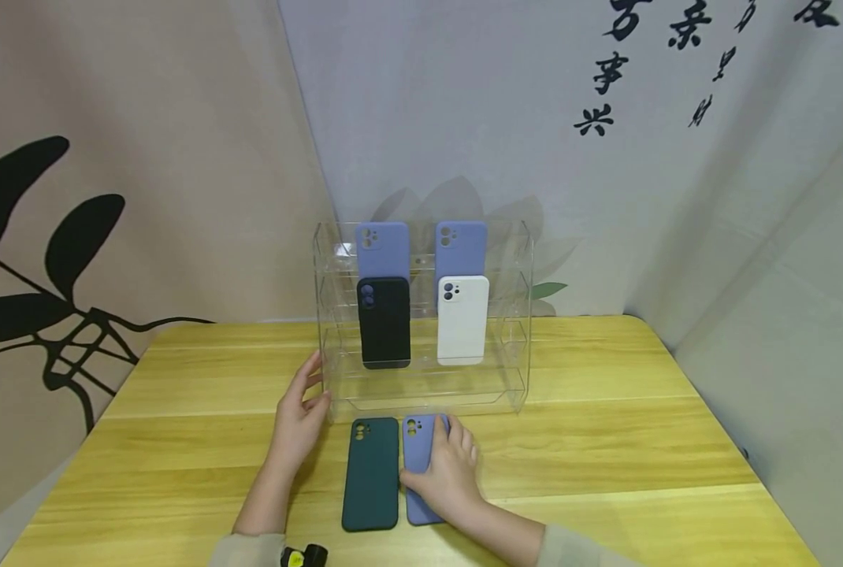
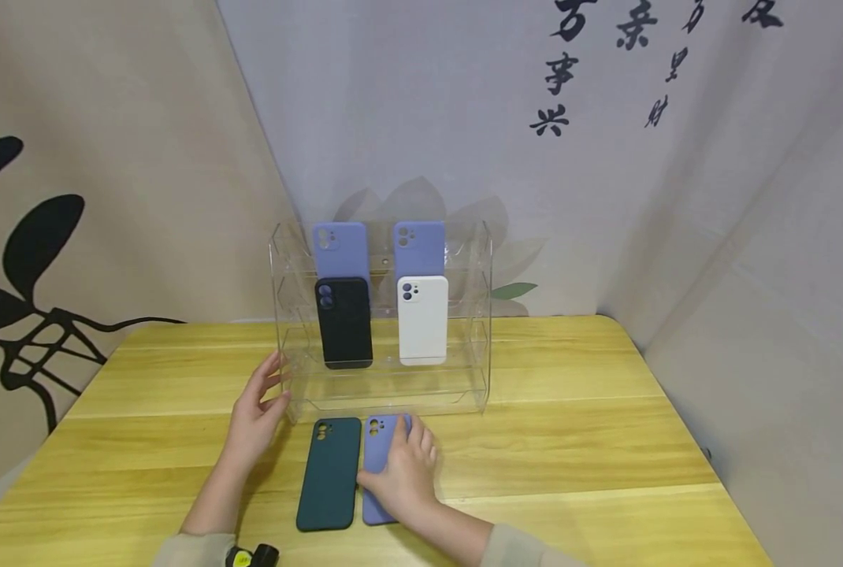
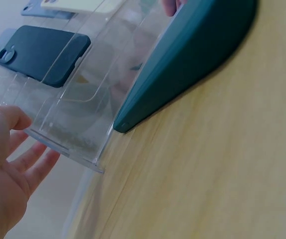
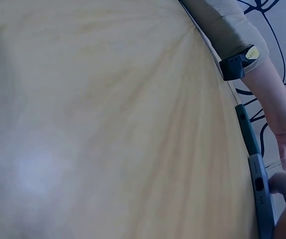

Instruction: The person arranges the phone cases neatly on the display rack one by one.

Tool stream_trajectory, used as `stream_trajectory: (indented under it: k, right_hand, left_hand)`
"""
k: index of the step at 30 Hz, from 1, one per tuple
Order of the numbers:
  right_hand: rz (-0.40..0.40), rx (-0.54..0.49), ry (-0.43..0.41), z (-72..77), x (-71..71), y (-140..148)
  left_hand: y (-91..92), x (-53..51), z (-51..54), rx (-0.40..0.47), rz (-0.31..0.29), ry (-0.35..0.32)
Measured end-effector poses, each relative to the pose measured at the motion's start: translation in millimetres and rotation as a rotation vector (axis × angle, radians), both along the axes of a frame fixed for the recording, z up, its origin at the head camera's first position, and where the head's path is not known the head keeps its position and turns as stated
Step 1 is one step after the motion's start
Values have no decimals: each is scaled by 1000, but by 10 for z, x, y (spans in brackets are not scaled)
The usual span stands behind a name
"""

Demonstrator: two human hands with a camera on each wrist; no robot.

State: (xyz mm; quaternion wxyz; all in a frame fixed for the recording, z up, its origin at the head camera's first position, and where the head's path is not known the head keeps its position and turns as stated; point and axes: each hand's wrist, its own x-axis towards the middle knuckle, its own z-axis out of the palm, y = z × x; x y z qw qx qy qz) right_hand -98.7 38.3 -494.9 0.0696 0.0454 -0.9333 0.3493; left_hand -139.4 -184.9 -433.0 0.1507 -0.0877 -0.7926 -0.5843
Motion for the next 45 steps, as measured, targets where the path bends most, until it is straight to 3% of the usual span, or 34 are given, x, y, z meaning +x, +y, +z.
stream_trajectory:
  k: [15,27,37,45]
  right_hand:
    - [16,-56,-6,23,5,62]
    - [52,-135,83,150,71,99]
    - [60,-188,279,312,36,123]
    - [34,-191,453,470,-89,97]
  left_hand:
    - [4,-2,-2,-11,8,-10]
    - [-2,6,-5,-7,4,4]
    - [2,1,1,-9,4,-9]
    - [10,8,18,-9,9,-12]
